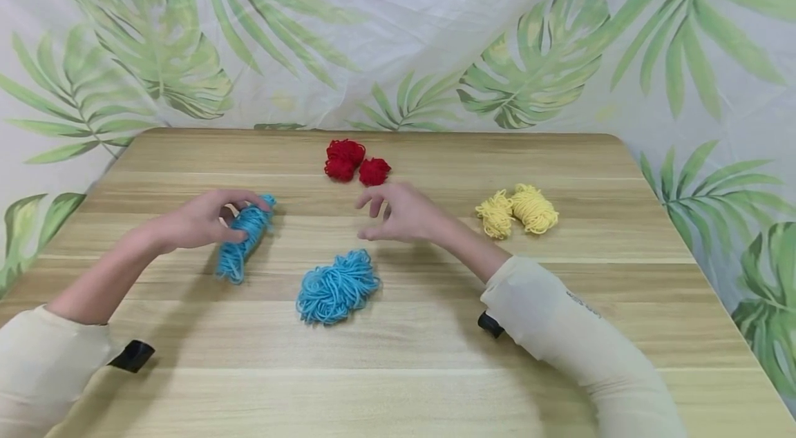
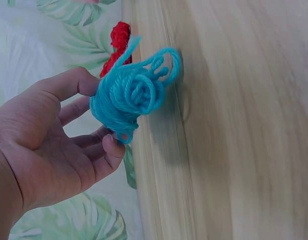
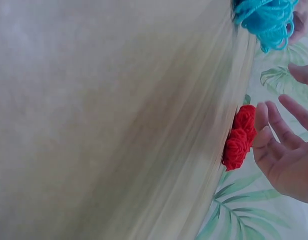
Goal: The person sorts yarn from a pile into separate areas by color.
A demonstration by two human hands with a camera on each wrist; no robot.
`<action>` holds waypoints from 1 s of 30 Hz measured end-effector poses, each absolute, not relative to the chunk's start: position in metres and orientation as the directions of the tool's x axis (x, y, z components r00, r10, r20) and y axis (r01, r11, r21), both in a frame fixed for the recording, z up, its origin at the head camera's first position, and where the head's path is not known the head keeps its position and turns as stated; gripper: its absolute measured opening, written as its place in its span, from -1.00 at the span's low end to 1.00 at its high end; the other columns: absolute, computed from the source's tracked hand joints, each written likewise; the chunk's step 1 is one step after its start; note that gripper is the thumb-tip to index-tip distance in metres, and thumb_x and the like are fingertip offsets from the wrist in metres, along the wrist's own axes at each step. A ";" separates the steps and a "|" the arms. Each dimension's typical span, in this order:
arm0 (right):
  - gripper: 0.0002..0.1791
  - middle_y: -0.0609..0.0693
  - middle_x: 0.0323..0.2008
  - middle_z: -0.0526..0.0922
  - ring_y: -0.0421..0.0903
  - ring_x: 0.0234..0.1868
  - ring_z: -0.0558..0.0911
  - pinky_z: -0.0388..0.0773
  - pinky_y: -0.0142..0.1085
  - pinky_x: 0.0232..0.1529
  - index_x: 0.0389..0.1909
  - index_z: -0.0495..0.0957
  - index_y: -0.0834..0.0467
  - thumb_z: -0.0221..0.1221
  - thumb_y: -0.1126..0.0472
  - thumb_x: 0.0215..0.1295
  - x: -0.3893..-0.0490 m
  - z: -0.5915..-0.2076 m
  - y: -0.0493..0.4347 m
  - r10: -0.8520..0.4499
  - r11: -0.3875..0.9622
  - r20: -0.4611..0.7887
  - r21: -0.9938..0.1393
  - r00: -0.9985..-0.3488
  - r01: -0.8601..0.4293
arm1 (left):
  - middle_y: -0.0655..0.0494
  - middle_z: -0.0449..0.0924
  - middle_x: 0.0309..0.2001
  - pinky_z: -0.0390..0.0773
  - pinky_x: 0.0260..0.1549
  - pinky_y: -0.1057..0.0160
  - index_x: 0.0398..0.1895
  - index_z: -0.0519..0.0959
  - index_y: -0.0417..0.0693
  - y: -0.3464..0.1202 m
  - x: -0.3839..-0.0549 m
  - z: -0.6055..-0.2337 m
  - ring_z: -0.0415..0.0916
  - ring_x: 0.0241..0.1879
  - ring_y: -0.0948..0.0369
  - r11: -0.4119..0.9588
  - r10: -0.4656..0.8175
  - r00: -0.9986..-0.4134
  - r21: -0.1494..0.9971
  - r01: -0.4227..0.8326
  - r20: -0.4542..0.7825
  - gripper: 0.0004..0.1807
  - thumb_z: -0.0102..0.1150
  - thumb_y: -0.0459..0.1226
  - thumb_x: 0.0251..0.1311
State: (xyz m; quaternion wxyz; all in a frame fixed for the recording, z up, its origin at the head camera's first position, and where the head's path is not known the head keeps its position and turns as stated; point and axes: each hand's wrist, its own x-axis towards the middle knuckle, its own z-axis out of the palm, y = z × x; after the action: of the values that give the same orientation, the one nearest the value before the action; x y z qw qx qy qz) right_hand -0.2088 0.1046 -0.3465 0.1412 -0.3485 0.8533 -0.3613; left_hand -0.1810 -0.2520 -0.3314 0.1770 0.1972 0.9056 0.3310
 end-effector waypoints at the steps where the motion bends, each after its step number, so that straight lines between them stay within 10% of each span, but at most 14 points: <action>1: -0.50 0.19 -0.15 0.70 -0.11 -0.37 0.67 0.65 -0.29 -0.25 0.14 0.64 0.28 0.48 0.20 0.21 -0.207 -0.347 0.104 -0.709 0.486 0.009 -0.718 -0.705 -0.498 | -0.12 0.51 -0.06 0.51 -0.36 0.25 0.24 0.55 -0.31 -0.254 -0.181 -0.331 0.39 -0.19 0.04 0.704 0.471 -0.862 0.669 0.238 -0.189 -0.51 0.30 -0.51 0.21; 13: -0.40 0.11 0.02 0.71 -0.02 -0.12 0.70 0.66 -0.05 0.00 0.19 0.64 0.21 0.52 0.06 0.17 -0.185 -0.345 0.101 -0.807 0.428 -0.055 -0.741 -0.588 -0.518 | -0.22 0.48 -0.05 0.49 -0.45 0.27 0.28 0.52 -0.33 -0.280 -0.180 -0.333 0.39 -0.30 0.09 0.715 0.433 -0.882 0.667 0.212 -0.184 -0.50 0.26 -0.54 0.24; 30: -0.32 0.00 0.17 0.68 -0.13 0.19 0.59 0.50 -0.31 0.26 0.21 0.62 0.22 0.58 0.06 0.09 -0.175 -0.350 0.087 -0.910 0.337 -0.068 -0.695 -0.408 -0.635 | -0.36 0.47 0.12 0.55 -0.35 0.24 0.32 0.48 -0.37 -0.320 -0.185 -0.334 0.41 0.03 -0.15 0.769 0.346 -0.913 0.624 0.142 -0.218 -0.47 0.26 -0.55 0.26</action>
State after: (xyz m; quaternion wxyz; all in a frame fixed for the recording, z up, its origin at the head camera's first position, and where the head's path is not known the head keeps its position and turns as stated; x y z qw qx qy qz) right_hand -0.1747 0.0875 -0.3504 0.2306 -0.4927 0.7843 -0.2982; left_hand -0.1851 -0.3198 -0.3344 0.1621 0.1317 0.9263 0.3135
